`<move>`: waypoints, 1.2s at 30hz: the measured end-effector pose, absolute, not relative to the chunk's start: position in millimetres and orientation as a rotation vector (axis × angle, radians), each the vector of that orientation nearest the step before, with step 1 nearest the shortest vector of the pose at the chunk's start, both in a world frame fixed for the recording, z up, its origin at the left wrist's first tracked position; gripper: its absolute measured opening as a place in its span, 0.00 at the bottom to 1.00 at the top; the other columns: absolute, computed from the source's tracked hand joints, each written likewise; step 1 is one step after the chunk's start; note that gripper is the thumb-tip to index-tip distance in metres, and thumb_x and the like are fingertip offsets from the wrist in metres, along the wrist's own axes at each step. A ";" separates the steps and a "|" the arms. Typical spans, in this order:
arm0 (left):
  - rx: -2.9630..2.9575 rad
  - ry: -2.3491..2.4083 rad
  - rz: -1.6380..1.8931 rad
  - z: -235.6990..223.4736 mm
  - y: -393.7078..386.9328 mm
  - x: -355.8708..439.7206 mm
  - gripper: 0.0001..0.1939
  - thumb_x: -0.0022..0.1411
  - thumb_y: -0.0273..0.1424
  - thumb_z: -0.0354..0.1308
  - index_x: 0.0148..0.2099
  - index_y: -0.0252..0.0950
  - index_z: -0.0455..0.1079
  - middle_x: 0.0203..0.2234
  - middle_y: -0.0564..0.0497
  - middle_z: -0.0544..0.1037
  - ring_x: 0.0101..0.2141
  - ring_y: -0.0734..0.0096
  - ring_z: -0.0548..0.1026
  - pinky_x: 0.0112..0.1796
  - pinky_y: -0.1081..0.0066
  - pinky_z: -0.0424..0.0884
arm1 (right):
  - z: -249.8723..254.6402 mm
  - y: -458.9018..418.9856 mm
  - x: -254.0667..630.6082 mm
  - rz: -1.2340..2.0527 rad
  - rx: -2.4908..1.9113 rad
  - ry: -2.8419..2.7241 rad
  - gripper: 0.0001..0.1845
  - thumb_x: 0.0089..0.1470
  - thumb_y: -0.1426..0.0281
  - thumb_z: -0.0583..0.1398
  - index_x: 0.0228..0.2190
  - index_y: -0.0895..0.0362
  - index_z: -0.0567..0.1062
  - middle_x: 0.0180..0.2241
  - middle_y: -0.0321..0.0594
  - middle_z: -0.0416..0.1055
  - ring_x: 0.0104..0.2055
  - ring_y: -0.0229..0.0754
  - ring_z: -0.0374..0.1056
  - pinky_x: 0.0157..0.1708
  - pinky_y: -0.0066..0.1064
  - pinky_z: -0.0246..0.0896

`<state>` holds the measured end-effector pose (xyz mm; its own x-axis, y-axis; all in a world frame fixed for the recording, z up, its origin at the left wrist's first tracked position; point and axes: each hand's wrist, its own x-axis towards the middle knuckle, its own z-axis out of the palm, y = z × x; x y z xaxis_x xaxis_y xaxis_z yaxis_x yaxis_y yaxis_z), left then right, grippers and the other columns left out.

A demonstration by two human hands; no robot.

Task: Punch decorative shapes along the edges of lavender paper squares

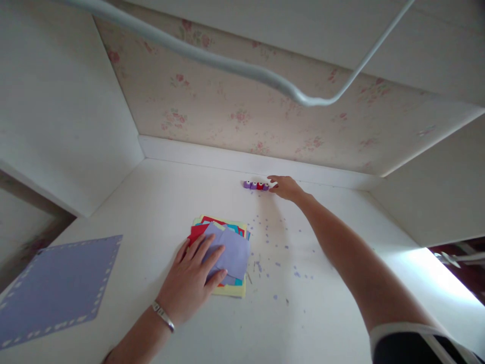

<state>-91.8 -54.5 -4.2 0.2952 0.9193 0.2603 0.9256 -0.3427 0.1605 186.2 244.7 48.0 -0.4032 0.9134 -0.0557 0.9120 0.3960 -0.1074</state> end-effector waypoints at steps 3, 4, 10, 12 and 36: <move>-2.500 -1.768 -0.538 -6.8 -53.8 -92.0 0.23 0.66 0.45 0.51 0.59 0.46 0.66 0.61 0.46 0.65 0.60 0.52 0.62 0.59 0.47 0.54 | 63.0 218.7 210.4 0.175 -1.712 -2.634 0.19 0.57 0.64 0.59 0.50 0.51 0.75 0.47 0.37 0.77 0.43 0.42 0.74 0.46 0.31 0.64; -2.499 -1.764 -0.545 -7.5 -53.5 -92.1 0.23 0.66 0.46 0.51 0.59 0.46 0.66 0.61 0.46 0.65 0.60 0.52 0.62 0.59 0.47 0.54 | 68.1 205.5 222.3 0.173 -1.713 -2.649 0.16 0.57 0.64 0.58 0.47 0.51 0.77 0.44 0.37 0.78 0.42 0.42 0.74 0.45 0.31 0.64; -2.506 -1.753 -0.525 -11.2 -51.7 -92.9 0.24 0.64 0.48 0.52 0.59 0.46 0.66 0.60 0.46 0.65 0.59 0.51 0.62 0.60 0.47 0.54 | 88.6 99.8 316.2 0.418 -1.801 -2.732 0.13 0.57 0.64 0.57 0.38 0.51 0.81 0.36 0.38 0.80 0.36 0.42 0.75 0.38 0.31 0.66; -2.502 -1.741 -0.526 -12.6 -51.5 -93.1 0.25 0.64 0.48 0.52 0.59 0.45 0.67 0.61 0.45 0.65 0.59 0.50 0.62 0.60 0.47 0.54 | 88.5 68.7 345.5 0.402 -1.882 -2.695 0.13 0.57 0.66 0.56 0.38 0.50 0.81 0.37 0.39 0.80 0.36 0.43 0.75 0.37 0.32 0.66; -2.523 -1.730 -0.575 -12.6 -52.5 -94.5 0.24 0.65 0.47 0.51 0.60 0.47 0.66 0.60 0.47 0.66 0.59 0.54 0.63 0.60 0.49 0.54 | 92.0 64.8 337.8 0.267 -1.663 -2.738 0.17 0.63 0.61 0.51 0.37 0.49 0.79 0.35 0.38 0.78 0.36 0.42 0.73 0.37 0.31 0.62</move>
<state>-94.5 -52.5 -12.6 0.3141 0.8954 0.3156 0.9062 -0.3819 0.1815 337.8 64.8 92.0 -0.4629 0.8740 -0.1480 0.8861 0.4518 -0.1037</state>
